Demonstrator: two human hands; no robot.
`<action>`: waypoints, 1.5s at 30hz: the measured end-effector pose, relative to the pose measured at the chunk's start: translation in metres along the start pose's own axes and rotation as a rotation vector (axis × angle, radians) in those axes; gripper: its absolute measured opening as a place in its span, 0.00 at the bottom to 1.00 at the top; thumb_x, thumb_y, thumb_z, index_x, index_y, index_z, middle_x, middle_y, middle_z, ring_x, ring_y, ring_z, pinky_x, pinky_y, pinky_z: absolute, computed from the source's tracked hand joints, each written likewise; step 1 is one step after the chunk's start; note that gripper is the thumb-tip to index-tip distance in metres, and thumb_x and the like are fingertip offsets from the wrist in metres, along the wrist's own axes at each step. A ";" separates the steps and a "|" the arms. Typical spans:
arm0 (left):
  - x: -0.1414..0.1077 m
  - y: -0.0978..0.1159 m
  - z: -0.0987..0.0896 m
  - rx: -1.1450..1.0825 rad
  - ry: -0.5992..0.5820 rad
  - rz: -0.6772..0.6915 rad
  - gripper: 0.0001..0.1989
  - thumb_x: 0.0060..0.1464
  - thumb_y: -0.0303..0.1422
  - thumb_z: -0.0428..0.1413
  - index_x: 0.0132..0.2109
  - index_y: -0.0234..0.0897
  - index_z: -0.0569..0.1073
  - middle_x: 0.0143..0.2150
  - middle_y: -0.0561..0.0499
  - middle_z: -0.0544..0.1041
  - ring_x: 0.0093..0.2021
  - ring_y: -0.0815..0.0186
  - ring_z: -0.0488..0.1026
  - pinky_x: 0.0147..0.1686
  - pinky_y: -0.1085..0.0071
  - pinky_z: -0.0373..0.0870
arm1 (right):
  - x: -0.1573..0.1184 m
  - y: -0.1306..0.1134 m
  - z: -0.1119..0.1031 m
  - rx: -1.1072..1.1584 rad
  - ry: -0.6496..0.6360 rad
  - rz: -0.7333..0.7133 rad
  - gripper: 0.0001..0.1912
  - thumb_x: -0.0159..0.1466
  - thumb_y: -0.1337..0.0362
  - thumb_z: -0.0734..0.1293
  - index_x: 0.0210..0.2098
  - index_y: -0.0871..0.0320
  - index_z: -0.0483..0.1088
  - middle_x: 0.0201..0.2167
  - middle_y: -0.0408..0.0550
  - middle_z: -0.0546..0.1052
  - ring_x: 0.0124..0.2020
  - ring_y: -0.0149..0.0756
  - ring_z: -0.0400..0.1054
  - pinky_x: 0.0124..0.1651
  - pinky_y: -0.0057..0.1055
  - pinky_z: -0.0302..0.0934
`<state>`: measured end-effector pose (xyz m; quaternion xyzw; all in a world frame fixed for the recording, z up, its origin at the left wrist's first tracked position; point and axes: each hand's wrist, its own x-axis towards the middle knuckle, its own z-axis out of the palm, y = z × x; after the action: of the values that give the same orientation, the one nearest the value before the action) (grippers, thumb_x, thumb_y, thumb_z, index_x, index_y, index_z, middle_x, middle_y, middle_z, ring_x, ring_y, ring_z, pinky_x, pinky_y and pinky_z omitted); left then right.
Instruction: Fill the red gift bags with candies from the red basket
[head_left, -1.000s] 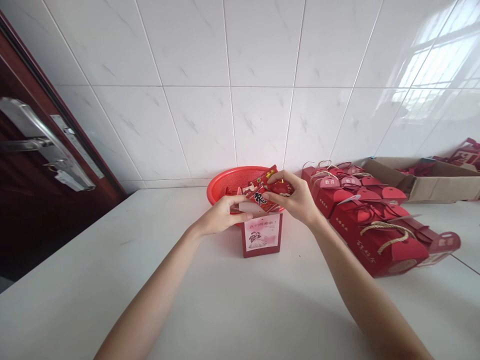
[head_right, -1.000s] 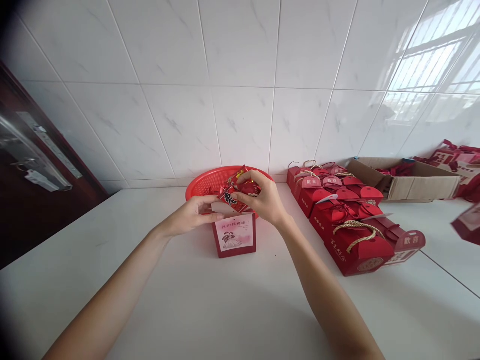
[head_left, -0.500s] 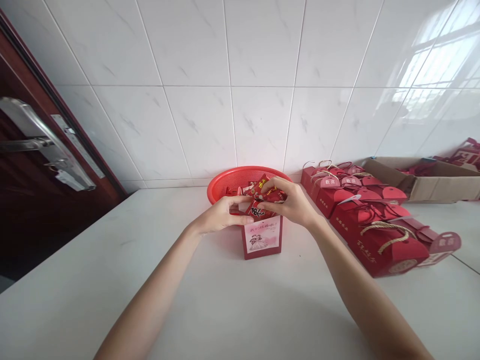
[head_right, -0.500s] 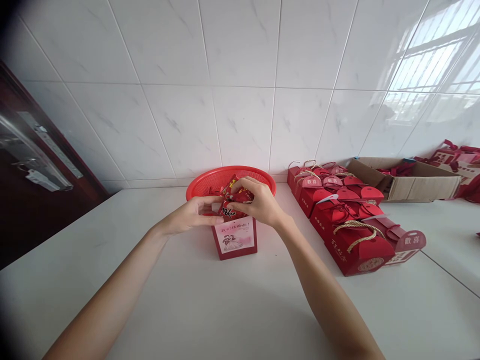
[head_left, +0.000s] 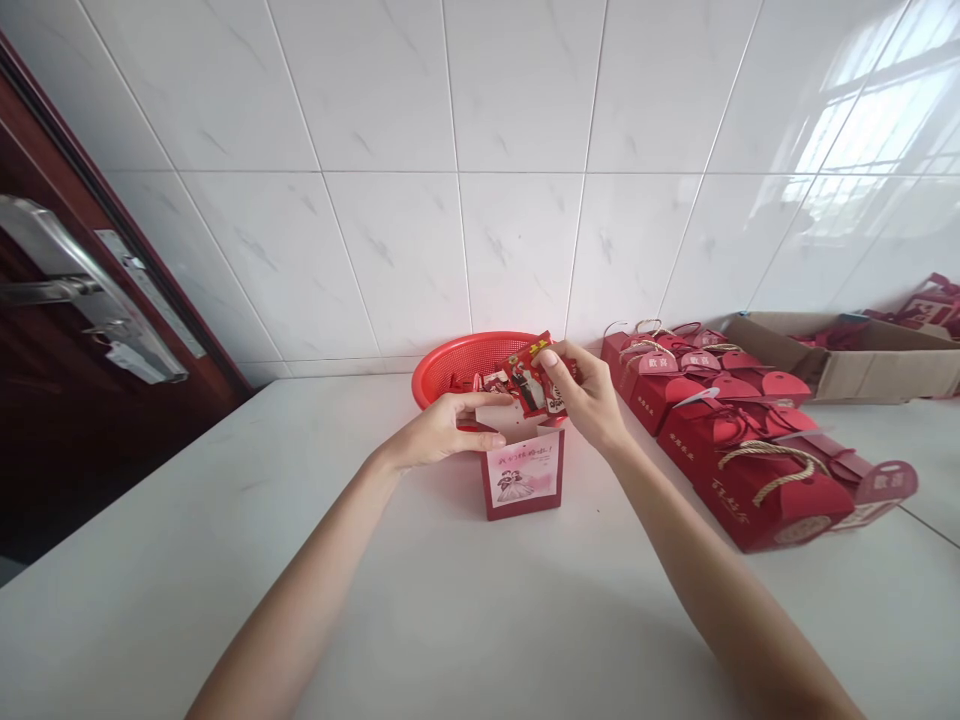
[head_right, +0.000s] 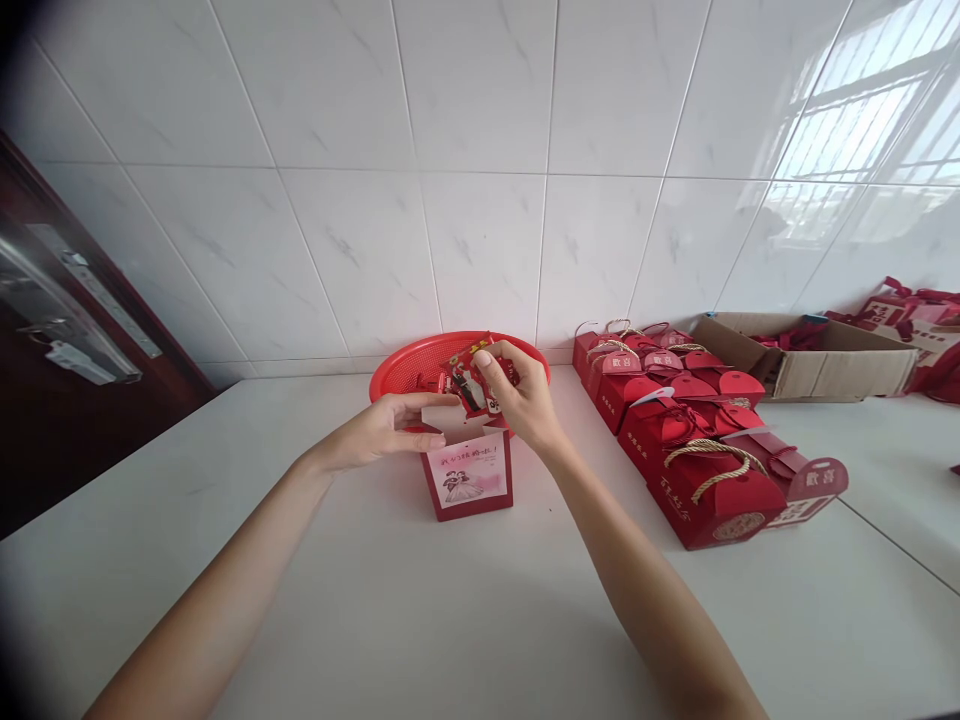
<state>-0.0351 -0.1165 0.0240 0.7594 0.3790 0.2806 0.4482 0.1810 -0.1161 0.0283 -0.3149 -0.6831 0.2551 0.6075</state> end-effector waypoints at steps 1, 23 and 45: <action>0.000 0.001 0.000 0.005 0.000 0.002 0.30 0.51 0.39 0.66 0.61 0.45 0.72 0.65 0.49 0.71 0.64 0.48 0.66 0.63 0.53 0.64 | -0.001 0.000 0.004 0.020 0.034 -0.013 0.20 0.67 0.48 0.64 0.29 0.57 0.69 0.23 0.41 0.66 0.23 0.28 0.57 0.26 0.27 0.55; -0.001 0.005 0.002 -0.009 -0.045 0.052 0.29 0.52 0.38 0.65 0.62 0.45 0.72 0.61 0.48 0.74 0.65 0.48 0.66 0.64 0.51 0.61 | -0.004 0.004 0.013 0.096 0.115 0.051 0.18 0.65 0.48 0.66 0.33 0.57 0.74 0.29 0.45 0.76 0.30 0.33 0.68 0.35 0.30 0.64; -0.003 0.007 0.002 -0.043 -0.060 0.004 0.22 0.53 0.37 0.65 0.56 0.41 0.76 0.58 0.47 0.77 0.60 0.51 0.71 0.60 0.55 0.66 | 0.002 -0.007 -0.008 -0.145 -0.435 -0.166 0.18 0.73 0.56 0.58 0.28 0.56 0.60 0.26 0.42 0.63 0.28 0.31 0.55 0.31 0.28 0.52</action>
<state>-0.0329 -0.1222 0.0289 0.7584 0.3577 0.2665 0.4752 0.1881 -0.1202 0.0358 -0.2382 -0.8378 0.2164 0.4410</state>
